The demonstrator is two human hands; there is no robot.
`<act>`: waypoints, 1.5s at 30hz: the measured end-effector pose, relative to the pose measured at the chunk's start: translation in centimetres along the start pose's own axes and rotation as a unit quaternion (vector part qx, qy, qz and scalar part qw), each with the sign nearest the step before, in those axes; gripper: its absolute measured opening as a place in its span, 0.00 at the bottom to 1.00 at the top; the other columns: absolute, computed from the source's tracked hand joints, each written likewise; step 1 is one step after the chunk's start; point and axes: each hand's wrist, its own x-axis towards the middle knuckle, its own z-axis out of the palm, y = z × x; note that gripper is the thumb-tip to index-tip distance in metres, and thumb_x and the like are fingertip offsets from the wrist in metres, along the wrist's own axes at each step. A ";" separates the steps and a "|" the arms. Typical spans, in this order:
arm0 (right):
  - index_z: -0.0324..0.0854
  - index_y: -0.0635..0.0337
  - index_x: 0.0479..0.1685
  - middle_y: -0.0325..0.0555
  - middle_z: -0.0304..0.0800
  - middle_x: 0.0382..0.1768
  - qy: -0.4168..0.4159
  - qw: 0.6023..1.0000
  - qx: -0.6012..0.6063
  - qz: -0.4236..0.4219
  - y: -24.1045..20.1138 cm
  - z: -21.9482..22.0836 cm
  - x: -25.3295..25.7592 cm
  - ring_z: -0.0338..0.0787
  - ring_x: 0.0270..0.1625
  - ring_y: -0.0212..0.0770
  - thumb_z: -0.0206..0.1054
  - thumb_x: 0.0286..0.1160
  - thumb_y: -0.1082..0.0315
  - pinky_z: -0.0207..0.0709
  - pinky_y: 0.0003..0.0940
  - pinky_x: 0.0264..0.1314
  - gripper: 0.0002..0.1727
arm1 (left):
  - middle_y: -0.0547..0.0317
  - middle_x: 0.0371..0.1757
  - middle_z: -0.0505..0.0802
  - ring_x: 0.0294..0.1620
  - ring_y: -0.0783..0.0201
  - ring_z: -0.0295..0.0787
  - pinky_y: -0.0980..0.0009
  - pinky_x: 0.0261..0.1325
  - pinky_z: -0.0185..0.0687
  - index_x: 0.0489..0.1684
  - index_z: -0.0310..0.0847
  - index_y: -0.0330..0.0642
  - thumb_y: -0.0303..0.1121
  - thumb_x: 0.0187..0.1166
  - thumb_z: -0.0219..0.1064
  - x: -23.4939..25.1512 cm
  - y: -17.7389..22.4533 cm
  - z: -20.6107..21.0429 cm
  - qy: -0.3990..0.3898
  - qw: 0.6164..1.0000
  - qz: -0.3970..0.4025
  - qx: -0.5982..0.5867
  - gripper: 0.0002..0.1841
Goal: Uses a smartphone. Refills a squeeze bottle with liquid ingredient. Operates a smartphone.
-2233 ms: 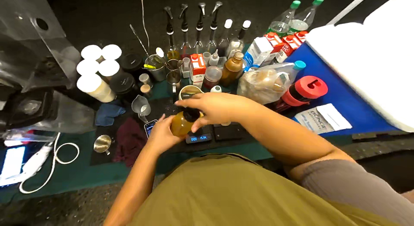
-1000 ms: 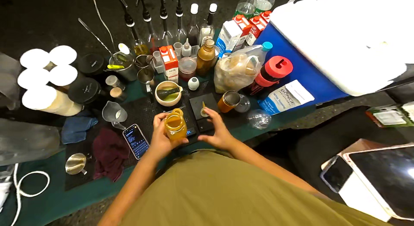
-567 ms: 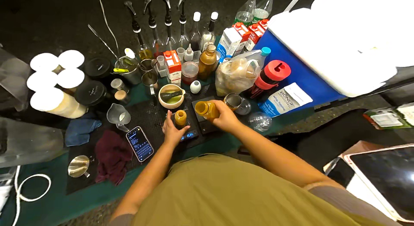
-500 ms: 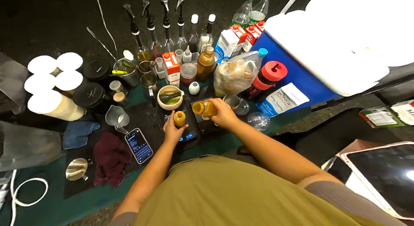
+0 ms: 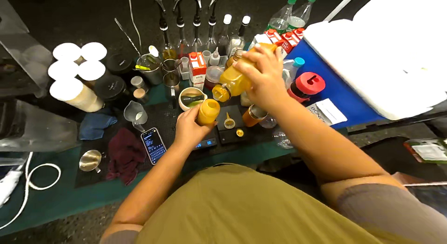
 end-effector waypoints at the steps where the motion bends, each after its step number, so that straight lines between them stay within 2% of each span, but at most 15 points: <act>1: 0.86 0.52 0.64 0.64 0.84 0.69 0.011 1.000 -0.004 -0.015 -0.1 -0.5 0.7 0.68 0.80 0.80 0.67 0.53 0.87 0.46 0.88 0.75 0.33 | 0.41 0.61 0.91 0.66 0.46 0.87 0.43 0.74 0.73 0.68 0.82 0.32 0.36 0.58 0.86 0.1 0.5 -0.4 0.003 1.000 0.002 0.000 0.35; 10: 0.83 0.49 0.64 0.65 0.81 0.71 0.061 0.994 -0.027 -0.087 -0.6 -2.4 4.3 0.65 0.82 0.79 0.62 0.67 0.83 0.43 0.86 0.77 0.26 | 0.46 0.55 0.94 0.59 0.52 0.91 0.48 0.66 0.80 0.66 0.84 0.34 0.43 0.59 0.84 0.5 1.9 -1.8 0.063 0.996 0.066 -0.005 0.34; 16: 0.83 0.45 0.65 0.61 0.81 0.70 0.080 0.989 -0.046 -0.115 -0.6 -2.2 4.5 0.64 0.84 0.76 0.59 0.71 0.82 0.40 0.85 0.80 0.27 | 0.47 0.54 0.94 0.58 0.53 0.91 0.48 0.66 0.80 0.65 0.85 0.35 0.42 0.58 0.85 0.8 1.8 -2.0 0.064 0.996 0.064 -0.014 0.33; 25: 0.82 0.44 0.66 0.61 0.82 0.69 0.093 0.982 -0.066 -0.147 -0.4 -2.2 5.2 0.65 0.84 0.74 0.59 0.76 0.79 0.40 0.83 0.81 0.24 | 0.47 0.55 0.94 0.59 0.53 0.90 0.48 0.66 0.80 0.65 0.85 0.35 0.42 0.58 0.85 1.2 1.8 -2.2 0.065 0.996 0.058 -0.023 0.34; 40: 0.81 0.42 0.68 0.61 0.80 0.72 0.085 0.983 -0.049 -0.156 -0.8 -2.5 6.8 0.63 0.85 0.75 0.57 0.74 0.81 0.38 0.85 0.80 0.27 | 0.49 0.56 0.94 0.59 0.55 0.91 0.50 0.66 0.80 0.66 0.85 0.36 0.43 0.59 0.84 1.2 1.5 -2.8 0.073 0.994 0.079 -0.017 0.34; 45: 0.83 0.46 0.67 0.62 0.80 0.71 0.070 0.988 -0.018 -0.135 -1.0 -2.2 6.9 0.61 0.84 0.78 0.58 0.69 0.83 0.39 0.86 0.79 0.29 | 0.50 0.54 0.94 0.57 0.57 0.91 0.52 0.64 0.82 0.66 0.85 0.37 0.44 0.59 0.84 1.2 1.6 -3.2 0.074 0.994 0.081 -0.015 0.34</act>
